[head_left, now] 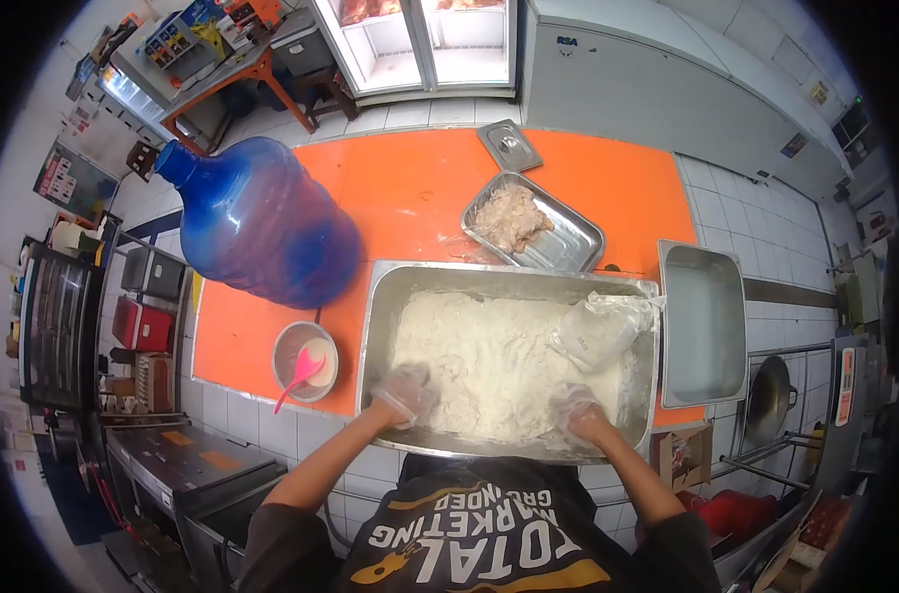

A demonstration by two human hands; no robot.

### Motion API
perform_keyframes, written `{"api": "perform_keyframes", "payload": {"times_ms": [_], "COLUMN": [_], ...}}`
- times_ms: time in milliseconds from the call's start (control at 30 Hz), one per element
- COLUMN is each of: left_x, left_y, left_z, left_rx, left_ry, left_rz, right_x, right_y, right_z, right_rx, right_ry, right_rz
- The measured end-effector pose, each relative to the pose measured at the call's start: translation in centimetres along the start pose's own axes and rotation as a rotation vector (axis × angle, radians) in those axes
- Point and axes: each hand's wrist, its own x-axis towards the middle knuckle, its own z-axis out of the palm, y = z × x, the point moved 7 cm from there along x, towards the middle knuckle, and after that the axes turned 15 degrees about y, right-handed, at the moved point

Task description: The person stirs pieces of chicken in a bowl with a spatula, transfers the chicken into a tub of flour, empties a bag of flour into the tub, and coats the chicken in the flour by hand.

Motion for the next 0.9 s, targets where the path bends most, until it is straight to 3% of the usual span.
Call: {"api": "perform_keyframes", "payload": {"times_ms": [67, 133, 167, 200, 233, 267, 300, 333, 367, 433, 467, 500, 533, 567, 633, 667, 733, 800, 867, 900], "left_x": [0.4, 0.5, 1.1, 1.8, 1.8, 1.5, 1.7, 1.3, 1.1, 1.5, 1.9, 2.8, 3.3, 4.4, 8.4, 9.2, 7.6, 5.0, 2.5, 1.7], "left_y": [-2.1, -0.3, 0.4, 2.8, 4.5, 5.9, 6.3, 6.7, 6.7, 4.9, 7.0, 9.2, 9.8, 9.6, 10.3, 10.1, 11.8, 11.3, 10.2, 10.6], "left_z": [7.1, 11.5, 12.0, 9.7, 8.5, 7.2, 6.4, 5.9, 4.8, 3.9, 0.3, -3.2, -4.8, -3.3, -1.7, 0.6, 1.8, 3.5, 4.3, 2.7], "left_rx": [-0.193, -1.335, -1.332, -0.990, -0.777, -0.579, -0.592, -0.610, -0.614, -1.004, -1.004, -0.540, -0.074, -0.072, -0.003, -0.004, 0.281, 0.258, -0.126, -0.128], "left_ry": [-0.073, -0.197, -0.199, 0.006, 0.085, 0.217, 0.184, 0.143, 0.145, -0.168, -0.172, -0.219, -0.255, -0.252, 0.358, 0.365, 0.699, 0.646, 0.447, 0.442], "left_rz": [-0.049, -0.409, -0.402, 0.182, 0.470, 0.735, 0.709, 0.674, 0.668, 0.123, 0.119, 0.063, 0.006, 0.006, 0.428, 0.427, 0.710, 0.771, 0.905, 0.911], "right_x": [0.0, 2.5, 3.2, 3.9, 5.7, 6.2, 6.2, 6.9, 7.1, 6.8, 6.4, 6.7, 8.1, 9.3, 12.3, 13.3, 12.8, 9.9, 7.4, 6.1], "right_y": [-0.9, -4.1, -4.4, -4.8, -5.8, -6.1, -6.3, -7.0, -7.3, -7.0, -6.1, -5.7, -5.2, -4.9, -4.1, -4.4, -6.0, -8.4, -8.8, -8.5], "right_z": [1.1, -0.6, 0.8, 2.3, 3.1, 1.0, -1.1, -4.1, -6.8, -11.5, -12.0, -11.4, -11.7, -12.1, -9.5, -9.0, -10.7, -11.0, -7.5, -6.5], "right_rx": [0.034, 0.055, 0.071, 0.086, 0.375, 0.527, 0.648, 0.600, 0.578, 0.407, 0.283, 0.283, 0.256, 0.225, 0.137, 0.052, -0.016, 0.192, 0.050, 0.127], "right_ry": [0.040, -0.115, -0.173, -0.231, 0.194, 0.410, 0.628, 0.280, 0.100, -0.149, -0.216, -0.216, 0.011, 0.238, 0.256, 0.271, 0.314, 0.329, -0.003, 0.016], "right_rz": [-0.168, -0.181, -0.164, -0.146, -0.296, -0.365, -0.454, -0.176, -0.040, 0.248, 0.401, 0.400, 0.317, 0.232, 0.175, 0.115, 0.129, -0.052, -0.218, -0.196]}}
